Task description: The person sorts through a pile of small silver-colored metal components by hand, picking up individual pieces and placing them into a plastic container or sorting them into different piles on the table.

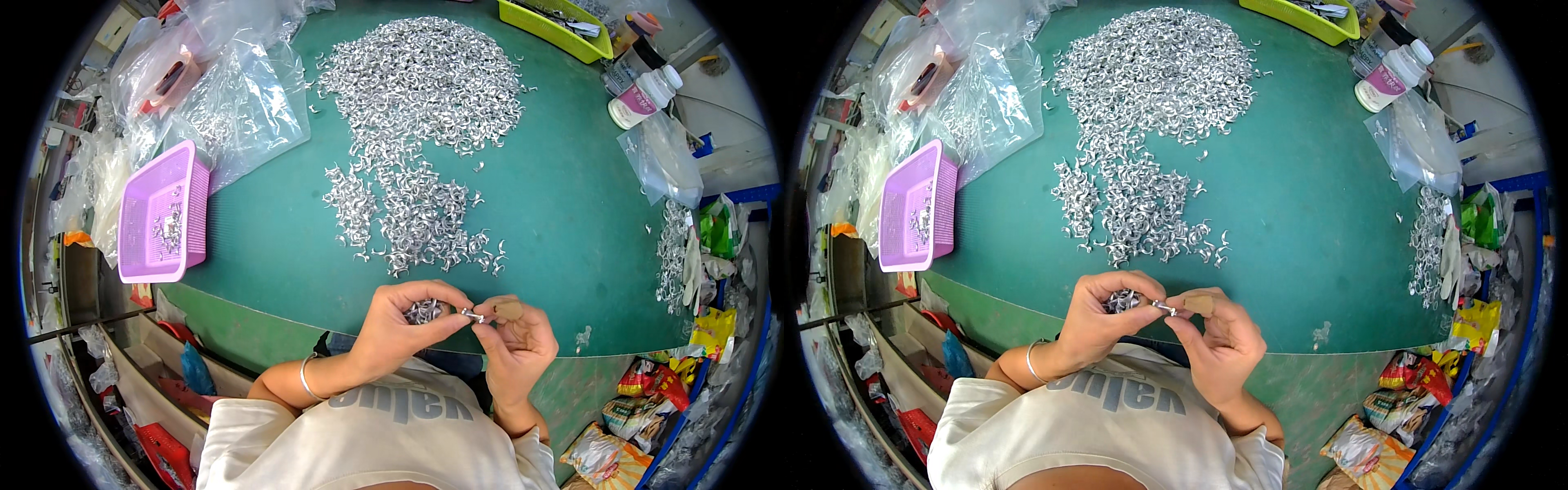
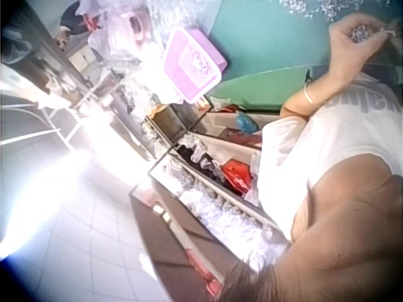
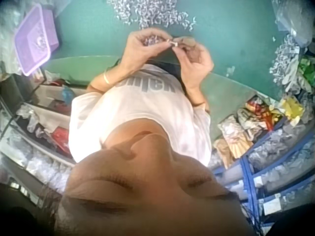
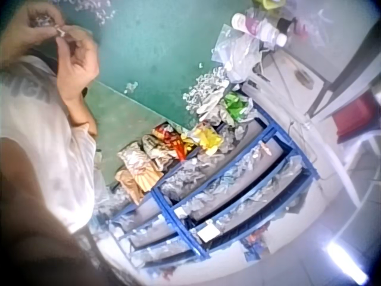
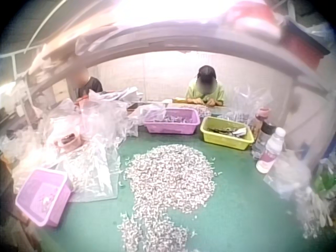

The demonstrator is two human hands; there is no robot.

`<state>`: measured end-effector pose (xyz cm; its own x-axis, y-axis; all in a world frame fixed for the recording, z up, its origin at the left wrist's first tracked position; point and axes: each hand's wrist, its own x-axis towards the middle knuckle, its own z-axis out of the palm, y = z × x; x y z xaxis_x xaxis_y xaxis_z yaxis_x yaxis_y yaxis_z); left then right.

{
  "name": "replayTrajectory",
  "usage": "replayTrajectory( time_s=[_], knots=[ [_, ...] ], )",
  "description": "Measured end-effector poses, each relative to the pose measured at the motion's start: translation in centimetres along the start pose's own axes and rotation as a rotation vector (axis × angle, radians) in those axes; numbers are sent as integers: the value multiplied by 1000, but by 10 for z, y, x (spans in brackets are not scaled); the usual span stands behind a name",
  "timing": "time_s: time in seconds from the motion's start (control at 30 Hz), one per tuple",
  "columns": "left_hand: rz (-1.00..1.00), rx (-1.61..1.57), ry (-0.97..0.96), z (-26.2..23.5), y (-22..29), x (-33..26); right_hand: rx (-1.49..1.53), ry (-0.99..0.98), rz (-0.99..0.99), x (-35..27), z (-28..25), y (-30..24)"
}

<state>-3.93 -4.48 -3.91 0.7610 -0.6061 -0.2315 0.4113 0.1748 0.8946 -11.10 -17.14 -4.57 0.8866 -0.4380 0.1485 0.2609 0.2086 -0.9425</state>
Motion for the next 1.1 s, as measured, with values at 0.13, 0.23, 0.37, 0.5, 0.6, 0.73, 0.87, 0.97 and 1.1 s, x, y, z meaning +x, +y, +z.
replayTrajectory(
  time_s=[0.13,0.23,0.37,0.5,0.6,0.73,0.87,0.97,1.1],
  knots=[
    [14,-1,-6,0,0,0,2,13,9,0,0,0],
    [21,29,16,2,-3,5,-87,26,12,3,-5,3],
    [-114,-37,138,-1,-10,7,-318,282,31,27,-50,4],
    [-156,-135,164,-5,-18,7,-644,537,-199,84,-166,8],
    [-172,-182,153,-5,-21,10,-910,715,-271,113,-258,8],
    [-178,-187,169,-6,-24,11,-1141,726,-243,127,-288,17],
    [-191,-179,173,-8,-25,11,-1205,715,-196,127,-287,19],
    [-191,-171,178,-10,-26,11,-1191,695,-151,117,-289,21],
    [-199,-153,166,-7,-27,12,-1381,627,-160,121,-291,11]
  ],
)
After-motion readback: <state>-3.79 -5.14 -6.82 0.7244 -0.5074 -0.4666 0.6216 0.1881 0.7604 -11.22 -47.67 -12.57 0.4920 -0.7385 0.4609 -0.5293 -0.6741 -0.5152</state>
